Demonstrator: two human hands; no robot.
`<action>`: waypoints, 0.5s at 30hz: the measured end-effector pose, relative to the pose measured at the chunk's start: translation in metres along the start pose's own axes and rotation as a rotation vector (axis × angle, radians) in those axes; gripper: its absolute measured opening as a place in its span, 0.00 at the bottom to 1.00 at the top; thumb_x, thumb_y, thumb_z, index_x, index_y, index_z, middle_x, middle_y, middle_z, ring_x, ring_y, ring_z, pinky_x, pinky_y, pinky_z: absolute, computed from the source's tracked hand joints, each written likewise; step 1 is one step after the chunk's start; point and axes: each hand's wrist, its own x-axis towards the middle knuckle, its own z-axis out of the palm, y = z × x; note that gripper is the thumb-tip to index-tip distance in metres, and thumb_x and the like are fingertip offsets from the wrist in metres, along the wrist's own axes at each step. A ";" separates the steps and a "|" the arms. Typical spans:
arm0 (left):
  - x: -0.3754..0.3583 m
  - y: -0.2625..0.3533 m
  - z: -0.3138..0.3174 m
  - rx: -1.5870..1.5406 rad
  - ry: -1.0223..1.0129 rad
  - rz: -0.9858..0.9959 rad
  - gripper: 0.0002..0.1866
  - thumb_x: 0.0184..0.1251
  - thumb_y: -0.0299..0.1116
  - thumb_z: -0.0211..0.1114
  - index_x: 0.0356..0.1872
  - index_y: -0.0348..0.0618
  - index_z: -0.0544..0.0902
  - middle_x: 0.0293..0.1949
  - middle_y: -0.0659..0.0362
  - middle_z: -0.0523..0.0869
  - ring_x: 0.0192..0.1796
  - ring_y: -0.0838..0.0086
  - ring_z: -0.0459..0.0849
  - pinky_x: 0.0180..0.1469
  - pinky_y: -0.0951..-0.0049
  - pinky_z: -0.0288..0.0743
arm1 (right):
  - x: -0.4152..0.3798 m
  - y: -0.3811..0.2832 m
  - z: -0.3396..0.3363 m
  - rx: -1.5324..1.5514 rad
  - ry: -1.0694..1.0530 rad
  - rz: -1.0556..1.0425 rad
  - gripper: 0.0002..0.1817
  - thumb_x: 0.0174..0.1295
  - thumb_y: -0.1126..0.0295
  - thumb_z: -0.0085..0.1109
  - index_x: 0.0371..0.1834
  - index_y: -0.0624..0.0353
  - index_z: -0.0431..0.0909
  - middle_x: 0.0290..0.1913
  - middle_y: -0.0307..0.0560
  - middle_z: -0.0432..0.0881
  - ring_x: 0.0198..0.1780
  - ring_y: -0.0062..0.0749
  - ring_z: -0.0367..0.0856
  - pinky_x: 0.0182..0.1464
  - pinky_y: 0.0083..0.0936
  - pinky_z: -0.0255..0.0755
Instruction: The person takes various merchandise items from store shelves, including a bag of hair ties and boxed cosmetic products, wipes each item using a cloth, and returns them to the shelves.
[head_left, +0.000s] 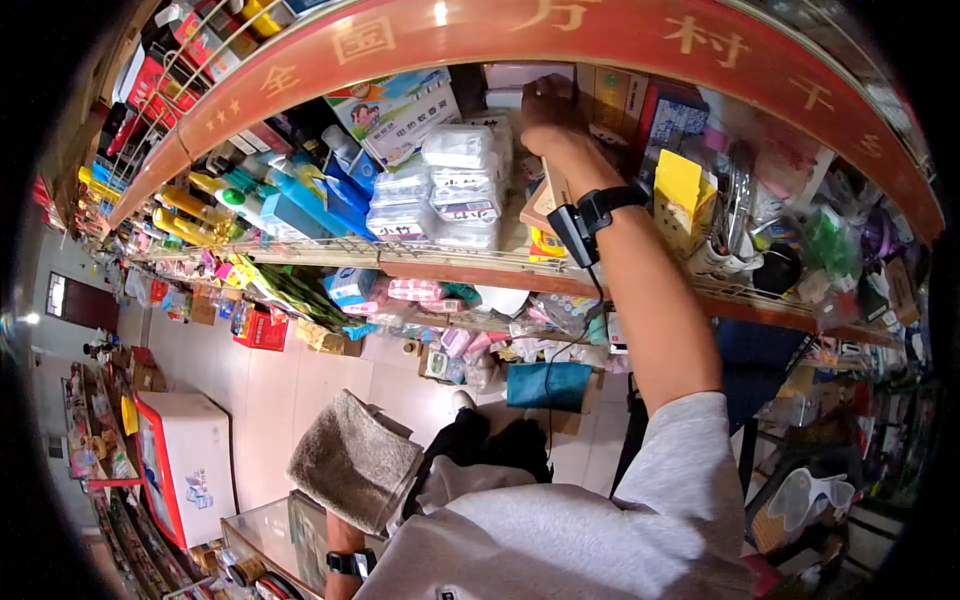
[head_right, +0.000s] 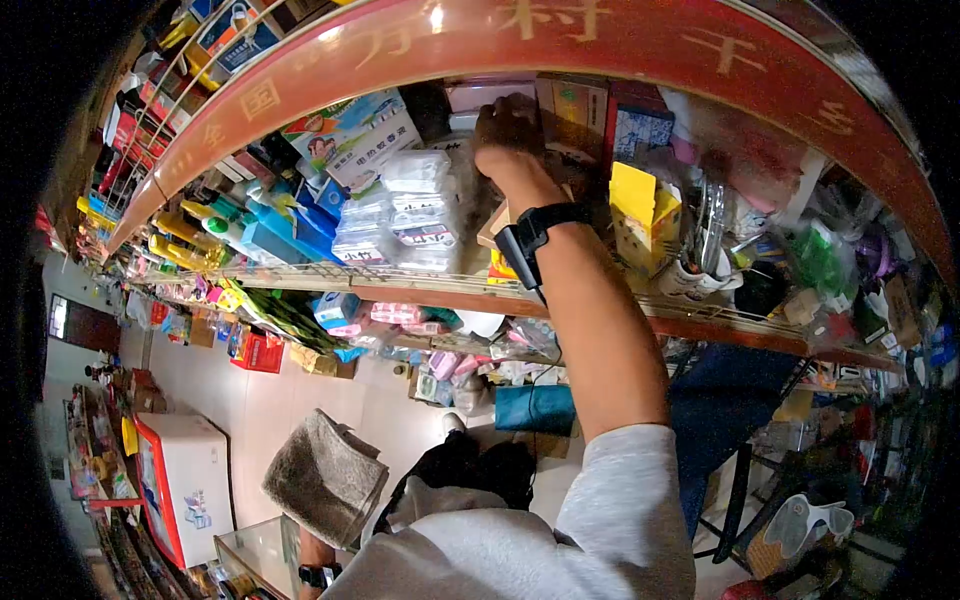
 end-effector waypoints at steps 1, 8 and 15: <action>0.000 -0.002 -0.001 -0.005 0.005 -0.010 0.25 0.74 0.36 0.57 0.67 0.35 0.68 0.63 0.50 0.76 0.63 0.63 0.75 0.67 0.69 0.65 | 0.016 0.007 0.022 0.023 0.128 0.008 0.26 0.58 0.71 0.57 0.63 0.59 0.71 0.68 0.49 0.70 0.70 0.47 0.65 0.68 0.40 0.65; 0.001 0.000 -0.004 -0.014 -0.005 -0.037 0.27 0.74 0.40 0.56 0.68 0.36 0.66 0.65 0.50 0.75 0.64 0.62 0.74 0.68 0.68 0.65 | -0.011 0.000 -0.044 -0.192 0.058 -0.044 0.19 0.55 0.73 0.62 0.52 0.58 0.81 0.55 0.57 0.81 0.63 0.48 0.75 0.61 0.39 0.73; 0.024 0.037 -0.008 -0.050 -0.064 0.009 0.30 0.75 0.48 0.53 0.70 0.38 0.65 0.66 0.50 0.74 0.65 0.60 0.73 0.69 0.62 0.66 | -0.021 -0.006 -0.078 0.024 0.675 -0.118 0.19 0.59 0.73 0.60 0.54 0.61 0.79 0.56 0.62 0.80 0.57 0.56 0.79 0.56 0.46 0.74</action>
